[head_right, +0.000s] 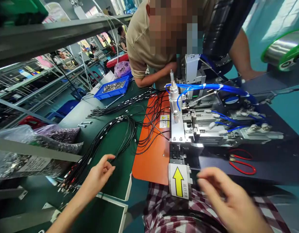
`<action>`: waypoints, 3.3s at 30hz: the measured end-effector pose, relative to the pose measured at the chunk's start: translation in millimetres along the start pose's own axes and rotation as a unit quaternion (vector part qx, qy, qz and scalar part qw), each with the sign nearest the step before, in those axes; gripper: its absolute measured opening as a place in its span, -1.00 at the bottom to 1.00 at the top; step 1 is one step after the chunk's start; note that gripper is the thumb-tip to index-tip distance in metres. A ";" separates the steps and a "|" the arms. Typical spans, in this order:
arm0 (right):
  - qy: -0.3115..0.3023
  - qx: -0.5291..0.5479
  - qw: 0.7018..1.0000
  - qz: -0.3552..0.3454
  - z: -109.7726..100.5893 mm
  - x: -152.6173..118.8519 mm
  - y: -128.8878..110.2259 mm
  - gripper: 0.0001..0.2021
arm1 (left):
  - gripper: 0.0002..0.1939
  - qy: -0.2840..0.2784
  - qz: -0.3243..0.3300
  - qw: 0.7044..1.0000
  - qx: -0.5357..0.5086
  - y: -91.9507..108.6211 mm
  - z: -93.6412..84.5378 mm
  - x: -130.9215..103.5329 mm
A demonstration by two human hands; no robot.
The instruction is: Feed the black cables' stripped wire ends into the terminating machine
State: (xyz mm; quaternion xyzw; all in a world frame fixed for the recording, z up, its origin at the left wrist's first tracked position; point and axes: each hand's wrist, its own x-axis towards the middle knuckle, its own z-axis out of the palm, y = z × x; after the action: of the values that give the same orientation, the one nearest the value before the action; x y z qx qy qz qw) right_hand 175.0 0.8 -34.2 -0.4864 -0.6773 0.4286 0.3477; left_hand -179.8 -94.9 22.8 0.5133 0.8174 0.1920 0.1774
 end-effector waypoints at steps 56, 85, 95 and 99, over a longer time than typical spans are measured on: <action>-0.076 0.488 0.830 0.260 22.5 35.0 -21.8 -0.65 | -0.73 -0.296 0.044 0.886 -0.353 155.8 112.9 21.0; -0.061 0.333 0.924 0.179 25.7 29.2 -21.3 -0.70 | -0.75 -0.374 -0.094 0.768 -0.511 162.0 112.4 37.3; -0.051 0.358 0.906 0.218 28.0 32.2 -21.3 -0.72 | -0.92 -0.114 0.131 0.929 -0.328 156.8 117.9 17.8; -0.040 0.364 0.909 0.201 26.2 33.8 -23.5 -0.71 | -0.75 -0.263 0.002 0.888 -0.377 163.8 106.2 27.6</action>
State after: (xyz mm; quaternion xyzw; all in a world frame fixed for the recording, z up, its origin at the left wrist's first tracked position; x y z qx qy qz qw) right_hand 133.7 23.0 -21.0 -0.4346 -0.3756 0.7250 0.3800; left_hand -13.1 9.5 9.8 0.4415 0.6059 0.3436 0.5657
